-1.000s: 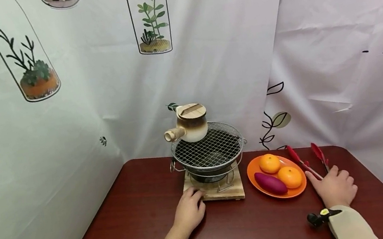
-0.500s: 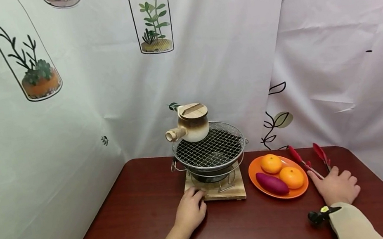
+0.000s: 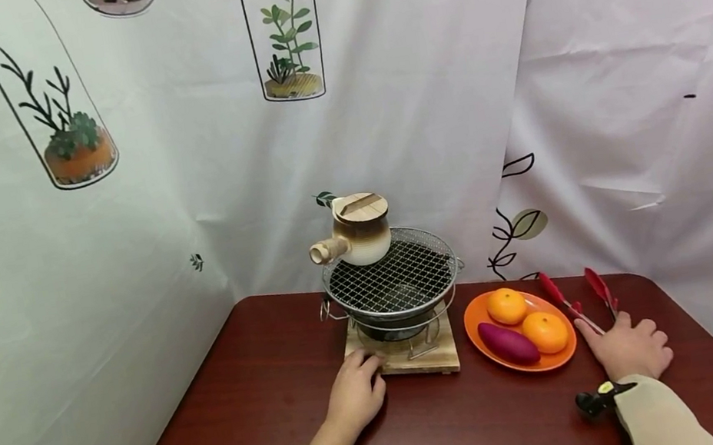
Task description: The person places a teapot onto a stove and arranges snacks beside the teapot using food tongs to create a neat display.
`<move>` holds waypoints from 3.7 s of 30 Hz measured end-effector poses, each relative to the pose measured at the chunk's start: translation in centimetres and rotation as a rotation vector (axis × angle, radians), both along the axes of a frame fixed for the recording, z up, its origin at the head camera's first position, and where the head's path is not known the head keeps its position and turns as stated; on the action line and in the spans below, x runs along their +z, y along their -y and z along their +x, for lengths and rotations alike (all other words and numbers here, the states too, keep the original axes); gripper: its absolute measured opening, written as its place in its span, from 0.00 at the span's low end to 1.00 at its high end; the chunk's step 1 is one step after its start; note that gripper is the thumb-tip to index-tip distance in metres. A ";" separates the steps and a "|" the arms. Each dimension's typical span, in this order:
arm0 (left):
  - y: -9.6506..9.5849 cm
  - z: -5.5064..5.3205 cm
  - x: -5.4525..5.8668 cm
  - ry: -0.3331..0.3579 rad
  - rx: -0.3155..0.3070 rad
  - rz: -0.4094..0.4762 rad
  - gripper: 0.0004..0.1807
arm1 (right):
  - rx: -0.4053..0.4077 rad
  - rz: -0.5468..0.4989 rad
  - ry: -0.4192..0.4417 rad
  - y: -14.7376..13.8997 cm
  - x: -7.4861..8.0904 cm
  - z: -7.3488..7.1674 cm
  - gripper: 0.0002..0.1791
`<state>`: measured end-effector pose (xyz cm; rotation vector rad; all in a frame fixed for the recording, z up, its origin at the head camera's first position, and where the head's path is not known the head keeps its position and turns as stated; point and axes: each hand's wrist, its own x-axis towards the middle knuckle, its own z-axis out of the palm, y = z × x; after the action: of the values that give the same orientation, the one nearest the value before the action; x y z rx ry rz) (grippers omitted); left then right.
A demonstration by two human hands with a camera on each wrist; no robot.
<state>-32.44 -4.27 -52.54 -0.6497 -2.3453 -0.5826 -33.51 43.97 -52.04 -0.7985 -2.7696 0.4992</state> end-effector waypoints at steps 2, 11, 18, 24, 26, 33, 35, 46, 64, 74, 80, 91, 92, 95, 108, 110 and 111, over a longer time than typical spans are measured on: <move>0.0 0.0 0.0 0.001 0.000 0.000 0.14 | -0.002 0.003 0.011 -0.1 0.0 0.0 0.63; -0.1 0.3 0.1 0.003 0.007 -0.005 0.13 | 0.005 0.051 0.035 -0.3 0.0 0.0 0.61; -0.1 0.3 0.1 0.007 0.011 -0.010 0.13 | 0.020 -0.002 0.023 -1.0 0.3 0.2 0.63; -0.1 0.3 0.1 0.007 0.011 -0.009 0.13 | 0.040 -0.095 -0.015 -1.7 1.6 1.2 0.64; -0.1 0.3 0.1 0.008 0.012 -0.009 0.13 | 0.048 -0.110 -0.033 -2.3 2.0 1.4 0.63; 0.0 0.1 0.0 0.017 0.017 -0.016 0.13 | 0.106 -0.059 -0.052 -4.5 3.7 2.6 0.60; 0.0 0.1 0.0 0.014 0.014 -0.016 0.12 | 0.120 -0.041 -0.059 -5.1 4.2 2.9 0.58; 0.0 0.0 -0.2 0.007 0.010 -0.007 0.12 | 0.242 0.046 -0.061 -7.6 6.0 4.9 0.57; 0.2 0.3 -0.9 0.005 0.014 -0.001 0.13 | 0.348 0.109 -0.034 -7.1 9.0 8.3 0.58; 0.3 0.2 -0.3 0.015 0.011 0.001 0.11 | 0.435 0.146 0.001 -5.6 9.1 9.2 0.56; 0.1 0.2 -0.1 0.018 0.008 -0.010 0.11 | 0.483 0.158 -0.023 -4.6 8.9 9.7 0.53; 0.2 -0.1 0.1 0.021 0.003 -0.005 0.12 | 0.525 0.175 -0.041 -3.6 8.0 10.0 0.48; 0.2 0.0 0.1 0.024 0.006 -0.005 0.12 | 0.527 0.175 -0.041 -3.4 7.9 10.1 0.48; 0.3 0.0 0.0 0.028 0.016 -0.013 0.12 | 0.529 0.175 -0.033 -3.2 7.6 9.9 0.47; -0.1 0.1 -0.1 0.017 0.015 -0.012 0.12 | 0.536 0.181 -0.001 -3.2 6.6 9.9 0.48; -0.1 0.1 -0.1 0.017 0.012 -0.009 0.11 | 0.539 0.182 -0.013 -3.2 6.4 10.1 0.47; -0.1 0.1 0.0 0.017 0.012 -0.007 0.11 | 0.539 0.183 -0.021 -3.1 6.3 10.1 0.47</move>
<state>-32.32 -4.16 -52.56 -0.6355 -2.3665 -0.5773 -23.39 47.11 -45.76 0.0042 -2.9380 0.3242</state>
